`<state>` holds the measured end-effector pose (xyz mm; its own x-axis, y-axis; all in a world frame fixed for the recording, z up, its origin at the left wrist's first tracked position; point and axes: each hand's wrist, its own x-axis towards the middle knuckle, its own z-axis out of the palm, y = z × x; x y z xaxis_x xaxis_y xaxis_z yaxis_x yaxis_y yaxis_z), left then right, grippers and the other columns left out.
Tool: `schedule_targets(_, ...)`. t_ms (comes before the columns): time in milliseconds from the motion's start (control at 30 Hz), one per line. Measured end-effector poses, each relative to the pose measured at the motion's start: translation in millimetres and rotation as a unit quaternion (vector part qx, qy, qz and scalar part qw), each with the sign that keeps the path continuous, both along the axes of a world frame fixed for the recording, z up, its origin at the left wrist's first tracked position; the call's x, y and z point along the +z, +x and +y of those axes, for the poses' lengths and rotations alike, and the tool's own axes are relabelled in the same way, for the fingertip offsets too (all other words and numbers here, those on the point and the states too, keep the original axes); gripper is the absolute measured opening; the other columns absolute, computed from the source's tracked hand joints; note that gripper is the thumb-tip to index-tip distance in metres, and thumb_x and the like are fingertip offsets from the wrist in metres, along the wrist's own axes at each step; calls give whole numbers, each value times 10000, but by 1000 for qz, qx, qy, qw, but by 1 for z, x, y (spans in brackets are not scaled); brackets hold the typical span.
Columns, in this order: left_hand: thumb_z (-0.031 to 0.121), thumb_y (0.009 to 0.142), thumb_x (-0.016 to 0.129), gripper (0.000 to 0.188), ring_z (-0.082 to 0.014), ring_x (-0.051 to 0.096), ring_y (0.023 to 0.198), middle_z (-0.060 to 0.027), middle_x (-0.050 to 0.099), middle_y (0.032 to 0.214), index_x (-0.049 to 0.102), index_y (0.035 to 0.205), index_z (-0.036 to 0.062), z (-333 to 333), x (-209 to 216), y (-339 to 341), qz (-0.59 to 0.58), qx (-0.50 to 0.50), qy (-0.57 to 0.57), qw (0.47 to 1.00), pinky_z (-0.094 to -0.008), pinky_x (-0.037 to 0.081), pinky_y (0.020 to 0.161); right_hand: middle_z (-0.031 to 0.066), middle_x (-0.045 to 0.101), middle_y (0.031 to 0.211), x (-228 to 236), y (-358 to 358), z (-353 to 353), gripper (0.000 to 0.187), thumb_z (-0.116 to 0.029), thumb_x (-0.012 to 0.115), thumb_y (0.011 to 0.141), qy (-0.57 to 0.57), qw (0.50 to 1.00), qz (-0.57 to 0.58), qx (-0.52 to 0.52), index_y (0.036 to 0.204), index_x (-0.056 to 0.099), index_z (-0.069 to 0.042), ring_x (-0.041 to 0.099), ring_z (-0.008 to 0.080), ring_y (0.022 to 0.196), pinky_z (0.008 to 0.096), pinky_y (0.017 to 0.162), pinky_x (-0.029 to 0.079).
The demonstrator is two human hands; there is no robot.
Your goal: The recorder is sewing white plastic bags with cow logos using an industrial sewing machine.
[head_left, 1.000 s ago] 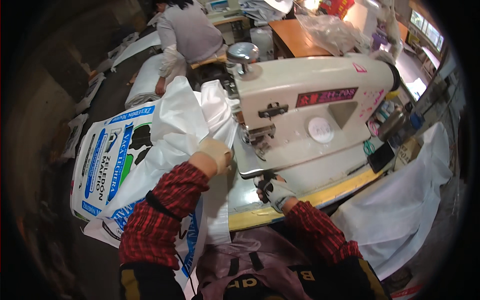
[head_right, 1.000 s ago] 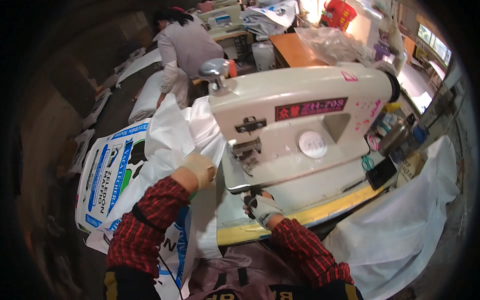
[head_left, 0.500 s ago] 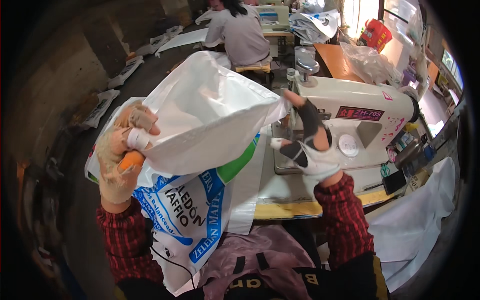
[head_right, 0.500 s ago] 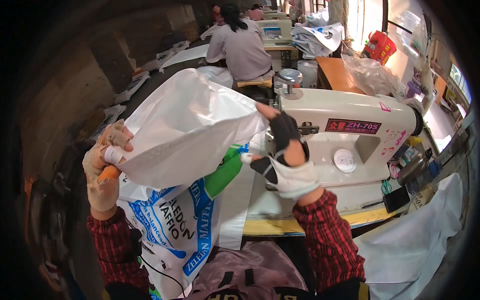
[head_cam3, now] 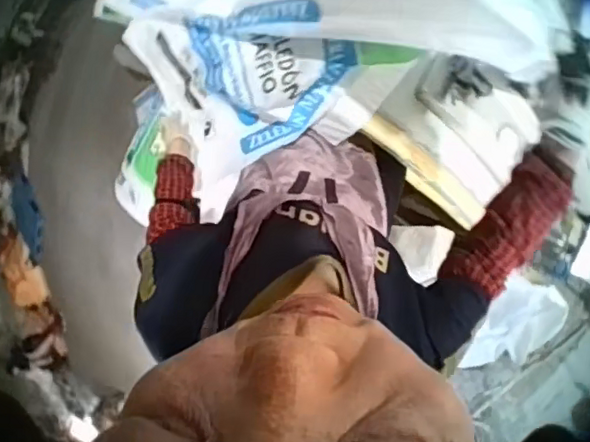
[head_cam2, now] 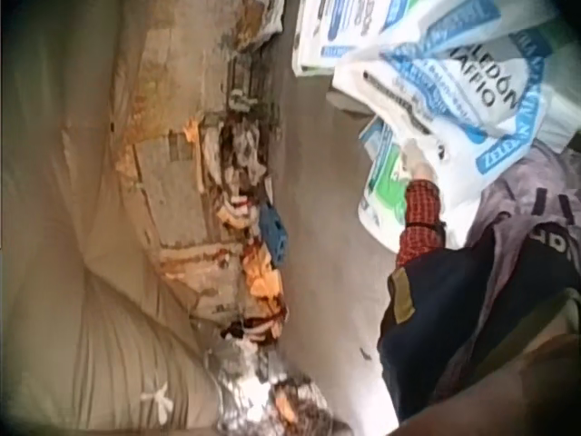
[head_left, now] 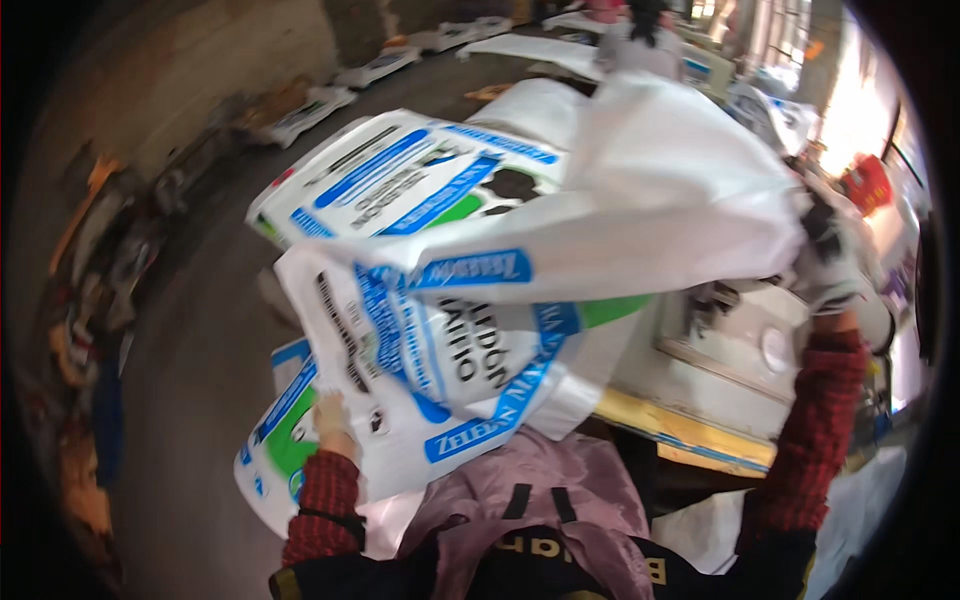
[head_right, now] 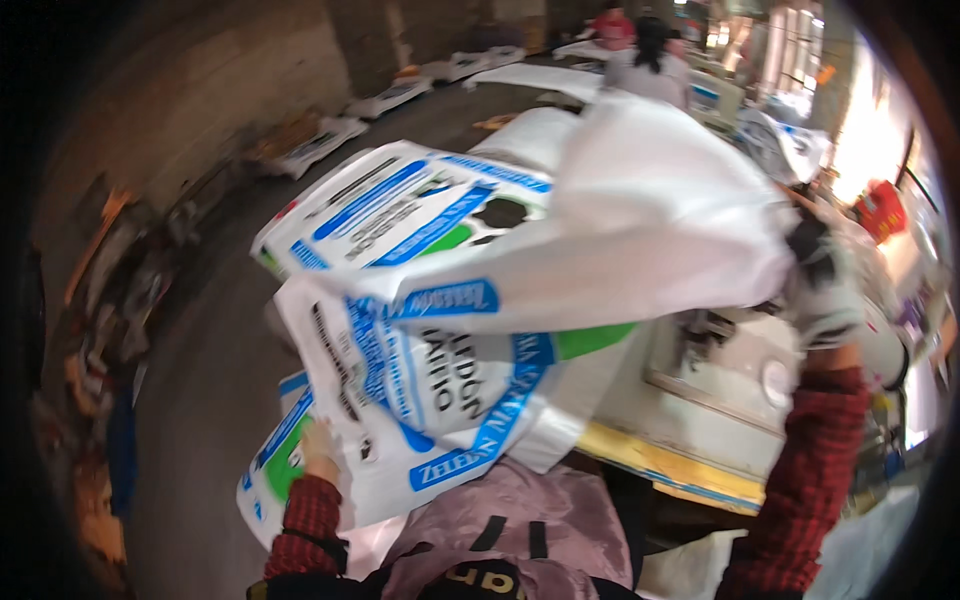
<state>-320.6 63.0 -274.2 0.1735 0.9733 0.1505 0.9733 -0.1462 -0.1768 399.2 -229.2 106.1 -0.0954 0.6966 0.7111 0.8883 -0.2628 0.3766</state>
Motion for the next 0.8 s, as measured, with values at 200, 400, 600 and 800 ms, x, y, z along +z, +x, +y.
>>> schedule_targets(200,409,725,587,449,-278,596,755,-163,613,791,601,863,-17,-127,1,22,-369,349,-179,843,-386,456,692,90,619,922,79,6,43,277,-150,476,880,92,979,183,15,1074,562,29,584,183,827,295,750,457)
schedule_targets(400,557,645,671,782,-372,516,1024,-257,546,1080,505,1071,-77,-118,45,-24,-121,290,-99,944,-406,432,826,105,617,941,109,3,80,281,-146,469,866,82,978,181,-57,1074,563,19,582,209,853,308,756,459)
schedule_targets(600,553,733,574,616,-329,605,869,-206,627,886,588,932,-29,-141,15,-27,-421,426,-435,673,-410,467,744,120,615,959,129,-12,130,286,-143,463,853,95,979,164,-68,1073,563,10,581,235,879,322,763,461)
schedule_targets(800,405,801,536,418,-255,546,1012,-134,566,1104,567,1076,92,32,108,-218,35,253,98,962,-356,430,859,135,613,978,107,-9,165,292,-139,456,839,86,982,143,-90,1073,563,0,580,261,905,335,769,462)
